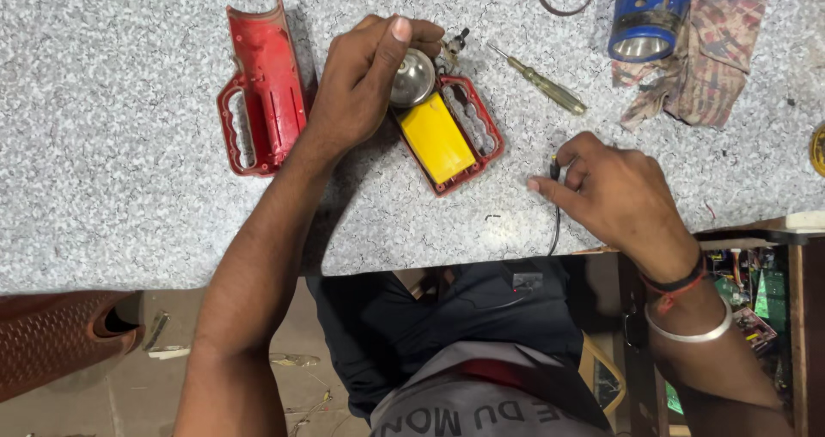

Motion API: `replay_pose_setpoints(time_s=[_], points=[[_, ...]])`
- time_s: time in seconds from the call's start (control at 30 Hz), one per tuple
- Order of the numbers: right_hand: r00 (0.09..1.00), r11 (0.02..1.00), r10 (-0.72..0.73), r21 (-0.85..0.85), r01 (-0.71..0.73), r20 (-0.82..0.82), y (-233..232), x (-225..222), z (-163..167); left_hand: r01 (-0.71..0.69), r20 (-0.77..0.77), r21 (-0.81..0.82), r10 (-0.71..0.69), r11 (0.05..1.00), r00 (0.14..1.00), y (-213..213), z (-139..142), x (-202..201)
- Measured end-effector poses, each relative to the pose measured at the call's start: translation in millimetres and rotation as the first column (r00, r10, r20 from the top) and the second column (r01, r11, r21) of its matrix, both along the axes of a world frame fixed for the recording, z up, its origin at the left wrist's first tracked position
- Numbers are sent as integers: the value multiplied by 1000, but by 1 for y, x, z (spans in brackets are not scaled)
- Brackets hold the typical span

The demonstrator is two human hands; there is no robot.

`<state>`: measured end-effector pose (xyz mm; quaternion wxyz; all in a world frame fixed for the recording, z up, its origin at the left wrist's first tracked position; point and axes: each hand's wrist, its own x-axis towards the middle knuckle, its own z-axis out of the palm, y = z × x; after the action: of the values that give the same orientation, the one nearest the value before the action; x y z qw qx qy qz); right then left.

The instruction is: The person disassembles a red handheld flashlight, removes the bulb and reflector, and uses a screwdriver to adjust internal wiring and contacts. The person repeatedly tests the bulb by connecting it to a yellow battery pack, then reassembles the components into the red casing.

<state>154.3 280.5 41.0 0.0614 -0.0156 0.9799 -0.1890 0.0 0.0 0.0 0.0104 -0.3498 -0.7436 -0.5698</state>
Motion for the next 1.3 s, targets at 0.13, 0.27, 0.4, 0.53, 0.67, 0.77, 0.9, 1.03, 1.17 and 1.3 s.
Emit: replay_pose_setpoints(time_s=[0.13,0.27,0.4,0.53,0.67,0.77,0.9,1.03,1.17,1.3], points=[[1000,999,11,-53,-12,-22,5,44,167,9,5,9,-9,1000,1000,6,169,51],[989,893,90,-430,-131,-116,-55,79,191,6,40,32,-7,999,999,-48,202,138],[979,597,202,-788,-149,-32,-104,183,243,-11,33,2,11,1000,999,-81,271,302],[953,474,295,-856,-205,-65,-108,305,274,-30,26,-54,31,998,999,-74,322,453],[967,379,251,-915,-137,-41,-114,317,284,-14,-40,-107,10,994,999,-85,345,467],[974,401,191,-896,-192,-123,-122,325,284,9,-52,-113,-15,994,999,-98,346,469],[941,513,139,-790,-336,-309,-120,328,289,153,261,52,-162,987,952,-95,343,459],[878,619,184,-642,-453,-442,-107,330,302,183,302,137,-217,973,928,-76,335,449],[797,690,327,-449,-568,-507,-95,333,319,205,312,188,-256,961,915,-68,336,451],[768,643,411,-441,-626,-491,-85,328,326,165,341,141,-204,976,918,-55,338,447]])
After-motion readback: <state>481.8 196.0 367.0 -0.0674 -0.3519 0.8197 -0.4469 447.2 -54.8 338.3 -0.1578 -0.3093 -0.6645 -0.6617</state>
